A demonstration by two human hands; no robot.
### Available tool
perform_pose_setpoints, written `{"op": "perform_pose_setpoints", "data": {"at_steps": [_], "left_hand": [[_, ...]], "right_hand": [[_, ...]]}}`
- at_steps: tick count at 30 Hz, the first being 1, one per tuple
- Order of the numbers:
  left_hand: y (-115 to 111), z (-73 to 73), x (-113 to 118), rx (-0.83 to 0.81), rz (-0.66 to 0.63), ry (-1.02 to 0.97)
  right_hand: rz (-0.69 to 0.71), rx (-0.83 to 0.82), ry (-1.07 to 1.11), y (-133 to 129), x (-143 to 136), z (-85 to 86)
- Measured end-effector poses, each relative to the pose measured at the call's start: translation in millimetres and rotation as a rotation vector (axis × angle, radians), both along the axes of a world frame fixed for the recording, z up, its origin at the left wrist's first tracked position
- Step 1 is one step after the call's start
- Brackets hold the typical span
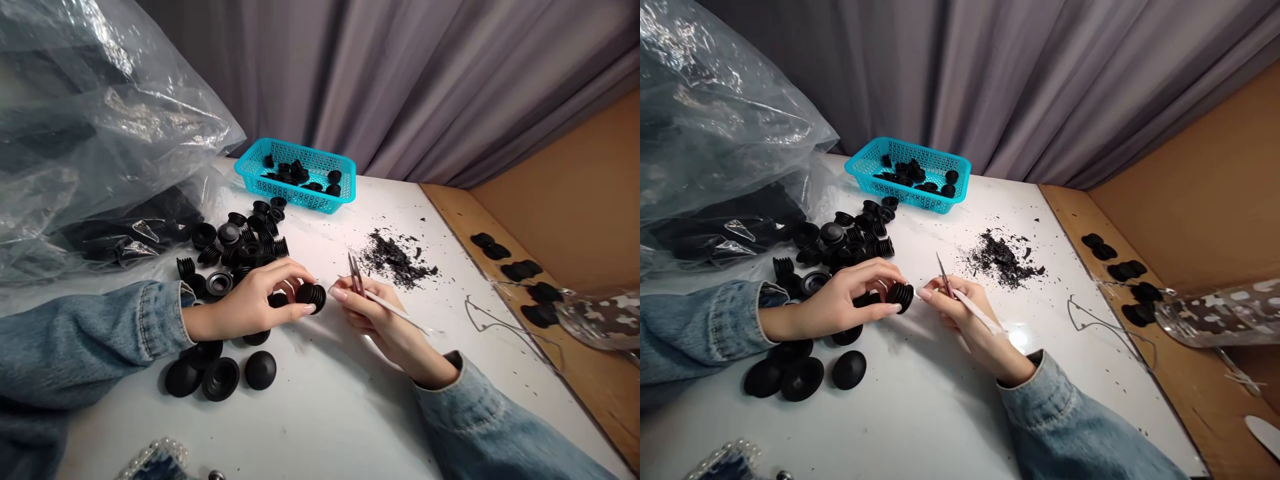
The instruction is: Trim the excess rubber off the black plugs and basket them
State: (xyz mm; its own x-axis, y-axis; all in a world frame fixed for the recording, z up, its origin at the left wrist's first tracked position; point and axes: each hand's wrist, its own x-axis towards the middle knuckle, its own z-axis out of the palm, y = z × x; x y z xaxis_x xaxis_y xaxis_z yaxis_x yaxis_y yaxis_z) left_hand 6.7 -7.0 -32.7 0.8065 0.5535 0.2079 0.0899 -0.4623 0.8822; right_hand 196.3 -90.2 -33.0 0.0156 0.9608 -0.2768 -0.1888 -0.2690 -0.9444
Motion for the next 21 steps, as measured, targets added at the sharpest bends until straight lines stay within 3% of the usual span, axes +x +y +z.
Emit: {"op": "perform_pose_setpoints", "data": {"at_steps": [4,15,21], "left_hand": [[-0.2,-1.9,0.8,0.067,-0.035,-0.014],[0.6,-0.8,3.3,-0.032,-0.035,-0.025],[0.1,0.4,2.4,0.064,-0.035,-0.079]], "right_hand": [[0.096,0.004,0.112,-4.1,-4.0,-1.0],[0.134,0.009,0.204,-3.4,0.0,-3.1],[0.152,-0.009,0.235,-2.0,-0.8,-0.8]]}}
